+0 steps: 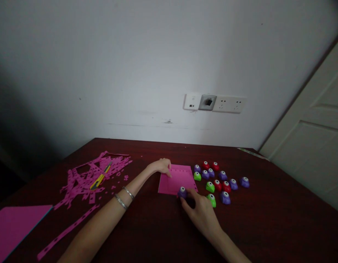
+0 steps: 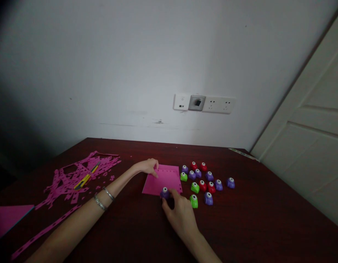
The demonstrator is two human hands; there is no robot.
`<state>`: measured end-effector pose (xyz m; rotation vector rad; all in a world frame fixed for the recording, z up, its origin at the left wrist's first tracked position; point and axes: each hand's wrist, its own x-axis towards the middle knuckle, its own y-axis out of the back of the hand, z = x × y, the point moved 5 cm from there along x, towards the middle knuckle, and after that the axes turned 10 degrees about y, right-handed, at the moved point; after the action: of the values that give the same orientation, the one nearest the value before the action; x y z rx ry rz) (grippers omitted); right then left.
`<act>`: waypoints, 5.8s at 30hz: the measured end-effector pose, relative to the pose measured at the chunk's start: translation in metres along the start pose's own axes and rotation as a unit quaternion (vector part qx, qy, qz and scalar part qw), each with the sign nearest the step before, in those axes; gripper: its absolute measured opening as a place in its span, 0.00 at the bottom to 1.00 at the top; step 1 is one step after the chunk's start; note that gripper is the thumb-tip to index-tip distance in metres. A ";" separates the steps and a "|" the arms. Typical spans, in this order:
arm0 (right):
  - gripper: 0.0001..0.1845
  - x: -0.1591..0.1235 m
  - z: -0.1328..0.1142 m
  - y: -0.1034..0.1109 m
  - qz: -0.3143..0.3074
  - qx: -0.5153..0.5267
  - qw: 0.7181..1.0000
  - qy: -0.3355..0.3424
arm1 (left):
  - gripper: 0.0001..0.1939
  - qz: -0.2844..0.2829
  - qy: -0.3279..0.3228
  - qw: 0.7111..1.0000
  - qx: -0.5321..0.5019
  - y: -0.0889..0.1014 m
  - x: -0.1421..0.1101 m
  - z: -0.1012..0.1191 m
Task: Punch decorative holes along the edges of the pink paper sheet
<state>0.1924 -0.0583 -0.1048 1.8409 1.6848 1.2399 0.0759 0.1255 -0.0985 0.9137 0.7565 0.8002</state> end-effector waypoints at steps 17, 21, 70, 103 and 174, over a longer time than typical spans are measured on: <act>0.09 -0.002 -0.005 0.005 -0.002 0.172 0.985 0.003 | 0.07 -0.105 -0.040 0.958 -0.264 0.032 -0.012 0.001; 0.08 -0.001 -0.002 0.003 0.000 0.182 0.983 -0.002 | 0.08 -0.115 -0.043 0.949 -0.292 0.035 -0.014 -0.004; 0.15 0.033 0.027 0.020 0.072 -0.111 0.991 0.011 | 0.09 -0.139 -0.057 0.921 -0.360 0.018 -0.007 -0.004; 0.14 0.032 0.024 0.023 0.051 -0.121 0.991 -0.004 | 0.08 -0.143 -0.046 0.920 -0.363 0.016 -0.009 0.001; 0.17 0.028 -0.010 -0.007 0.015 -0.270 0.957 0.101 | 0.04 -0.206 -0.013 0.950 -0.236 -0.022 0.004 -0.010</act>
<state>0.1780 -0.0336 -0.0945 1.4490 1.2324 1.7399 0.0748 0.1242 -0.1230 0.3169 0.6615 0.5587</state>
